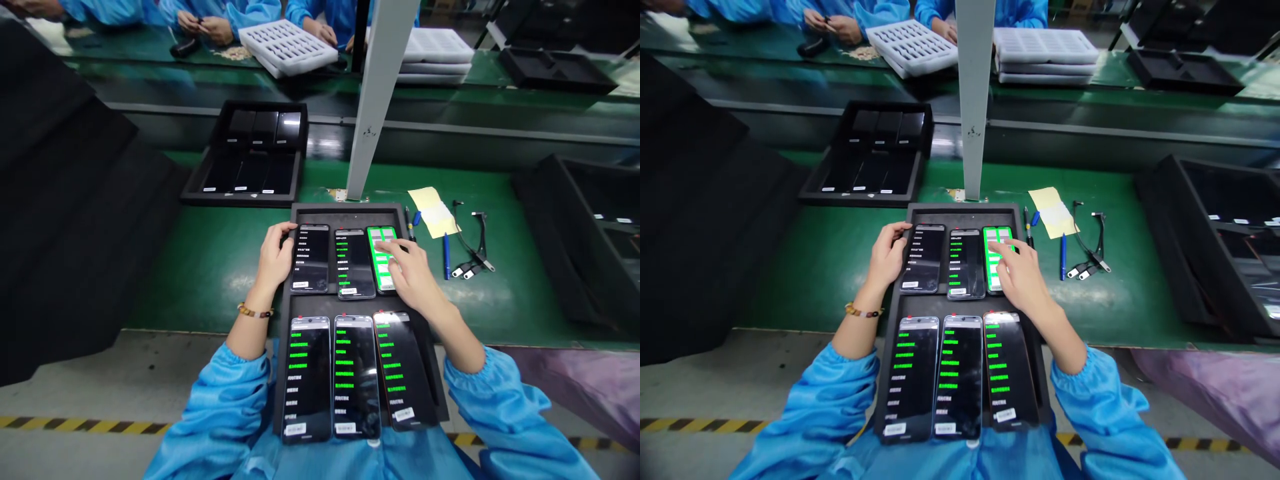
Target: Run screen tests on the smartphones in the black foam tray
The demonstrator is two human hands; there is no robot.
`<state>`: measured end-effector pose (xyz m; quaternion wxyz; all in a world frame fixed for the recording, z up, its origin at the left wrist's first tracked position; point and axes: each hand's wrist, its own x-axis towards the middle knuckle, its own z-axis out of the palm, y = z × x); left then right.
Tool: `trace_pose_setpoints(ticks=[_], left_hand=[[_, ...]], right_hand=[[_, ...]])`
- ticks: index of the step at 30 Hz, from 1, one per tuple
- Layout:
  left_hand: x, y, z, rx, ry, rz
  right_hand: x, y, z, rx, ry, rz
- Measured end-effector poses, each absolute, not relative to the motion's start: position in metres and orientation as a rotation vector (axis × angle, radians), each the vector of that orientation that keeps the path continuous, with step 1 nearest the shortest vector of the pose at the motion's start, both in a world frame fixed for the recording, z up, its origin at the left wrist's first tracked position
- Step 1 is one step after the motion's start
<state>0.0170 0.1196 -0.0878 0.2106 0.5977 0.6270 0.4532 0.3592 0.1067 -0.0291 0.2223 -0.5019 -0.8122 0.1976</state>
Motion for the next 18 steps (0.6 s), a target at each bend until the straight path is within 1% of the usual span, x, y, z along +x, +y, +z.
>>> trace_pose_setpoints(ticks=[2,6,9,15,18], left_hand=[[0.017,0.12,-0.088,1.658,1.747,1.256],[0.017,0.12,-0.088,1.651,1.743,1.26],[0.017,0.12,-0.088,1.661,1.746,1.253],[0.017,0.12,-0.087,1.657,1.745,1.255],[0.017,0.119,-0.088,1.655,1.741,1.263]], right_hand=[[0.355,0.11,-0.03,-1.377,-2.259,0.544],[0.375,0.112,-0.03,-1.507,-2.208,0.414],[0.387,0.114,-0.031,-1.565,-2.168,0.381],[0.354,0.128,-0.037,-1.394,-2.284,0.48],[0.352,0.134,-0.038,-1.414,-2.269,0.433]])
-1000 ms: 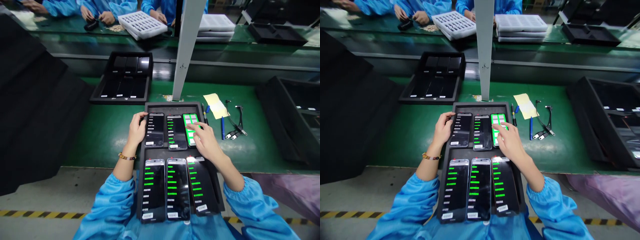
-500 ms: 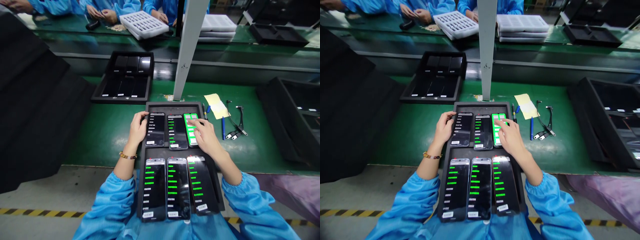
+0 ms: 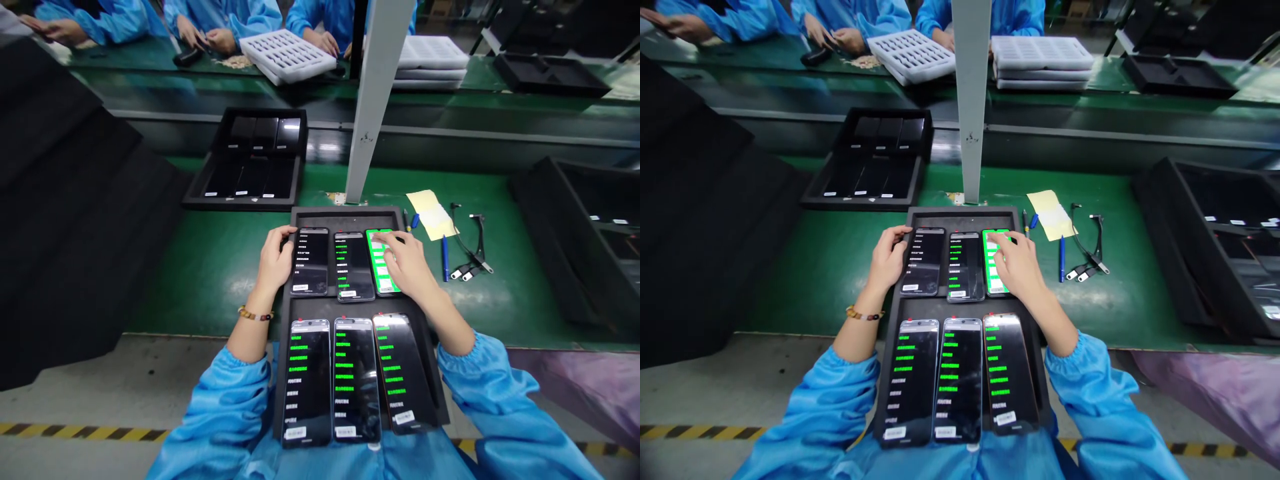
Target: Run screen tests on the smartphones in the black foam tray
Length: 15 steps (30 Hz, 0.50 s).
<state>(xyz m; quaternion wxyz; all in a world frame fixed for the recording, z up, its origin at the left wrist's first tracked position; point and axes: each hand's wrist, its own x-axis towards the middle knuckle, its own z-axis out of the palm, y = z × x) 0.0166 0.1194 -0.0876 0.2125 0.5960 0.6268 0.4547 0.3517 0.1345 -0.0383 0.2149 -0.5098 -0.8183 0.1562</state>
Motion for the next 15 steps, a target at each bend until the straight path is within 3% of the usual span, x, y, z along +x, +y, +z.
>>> trace_pose_setpoints(ticks=[5,15], left_hand=[[0.016,0.119,-0.088,1.649,1.738,1.258],[0.016,0.117,-0.089,1.641,1.701,1.265]], right_hand=[[0.375,0.137,-0.038,-1.557,-2.126,0.36],[0.38,0.129,-0.07,-1.406,-1.703,0.613]])
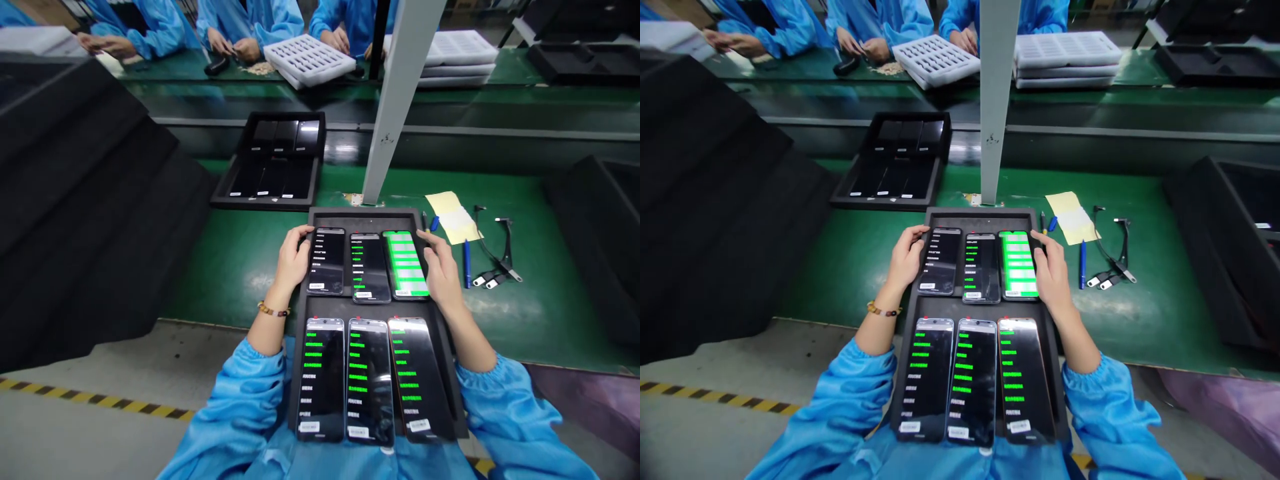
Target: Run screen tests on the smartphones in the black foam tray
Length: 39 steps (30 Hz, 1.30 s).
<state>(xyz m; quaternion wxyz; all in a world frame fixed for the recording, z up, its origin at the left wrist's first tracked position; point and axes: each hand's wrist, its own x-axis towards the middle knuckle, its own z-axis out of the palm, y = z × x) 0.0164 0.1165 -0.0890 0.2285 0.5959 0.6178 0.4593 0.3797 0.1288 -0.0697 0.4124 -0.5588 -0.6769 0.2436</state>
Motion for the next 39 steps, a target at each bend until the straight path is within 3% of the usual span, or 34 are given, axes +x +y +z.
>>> trace_pose_setpoints(ticks=[22,39], left_hand=[[0.018,0.09,-0.072,1.812,1.698,1.025],[0.017,0.087,-0.076,1.812,1.67,1.217]], right_hand=[[0.381,0.125,-0.079,-1.353,-1.513,0.72],[0.377,0.121,-0.068,-1.332,-1.564,0.694]])
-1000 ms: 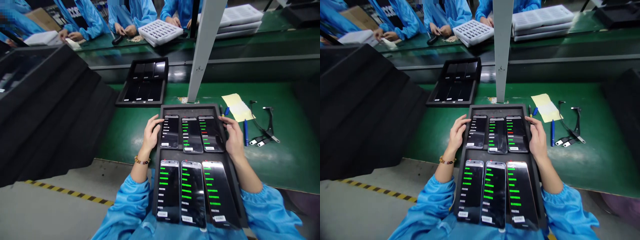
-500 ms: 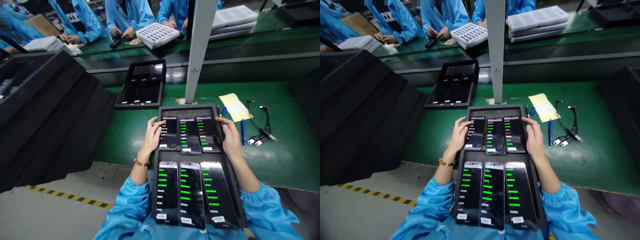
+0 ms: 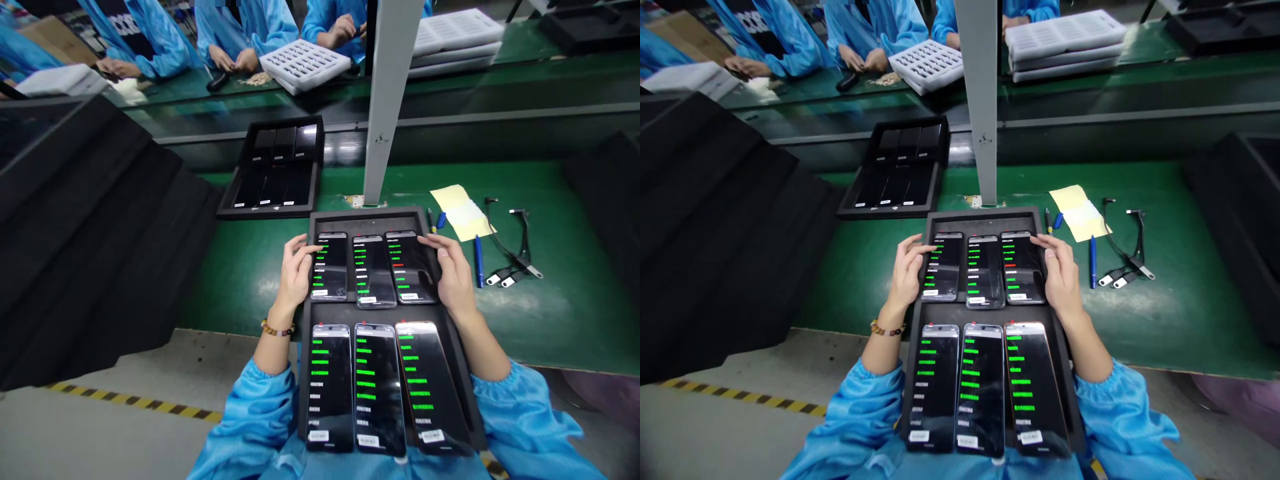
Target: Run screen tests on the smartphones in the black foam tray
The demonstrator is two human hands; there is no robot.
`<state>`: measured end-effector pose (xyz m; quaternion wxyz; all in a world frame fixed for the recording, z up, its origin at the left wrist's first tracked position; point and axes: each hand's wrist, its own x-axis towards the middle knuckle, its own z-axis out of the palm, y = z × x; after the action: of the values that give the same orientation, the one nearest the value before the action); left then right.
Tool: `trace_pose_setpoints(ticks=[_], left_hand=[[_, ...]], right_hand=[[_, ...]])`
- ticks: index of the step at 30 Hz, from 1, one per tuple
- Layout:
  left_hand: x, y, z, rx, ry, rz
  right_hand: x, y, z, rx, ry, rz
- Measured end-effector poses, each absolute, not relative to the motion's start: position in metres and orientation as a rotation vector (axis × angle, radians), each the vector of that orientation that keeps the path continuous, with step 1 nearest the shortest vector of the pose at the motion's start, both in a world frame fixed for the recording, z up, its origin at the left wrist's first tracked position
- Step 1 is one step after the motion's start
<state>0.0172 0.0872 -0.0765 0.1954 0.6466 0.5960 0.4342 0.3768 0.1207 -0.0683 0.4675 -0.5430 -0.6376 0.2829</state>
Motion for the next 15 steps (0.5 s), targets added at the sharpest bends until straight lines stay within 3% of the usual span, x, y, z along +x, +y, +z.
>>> trace_pose_setpoints(ticks=[15], left_hand=[[0.0166,0.0852,-0.0692,1.878,1.689,1.165]], right_hand=[[0.3771,0.1194,-0.061,-1.344,-1.78,0.632]])
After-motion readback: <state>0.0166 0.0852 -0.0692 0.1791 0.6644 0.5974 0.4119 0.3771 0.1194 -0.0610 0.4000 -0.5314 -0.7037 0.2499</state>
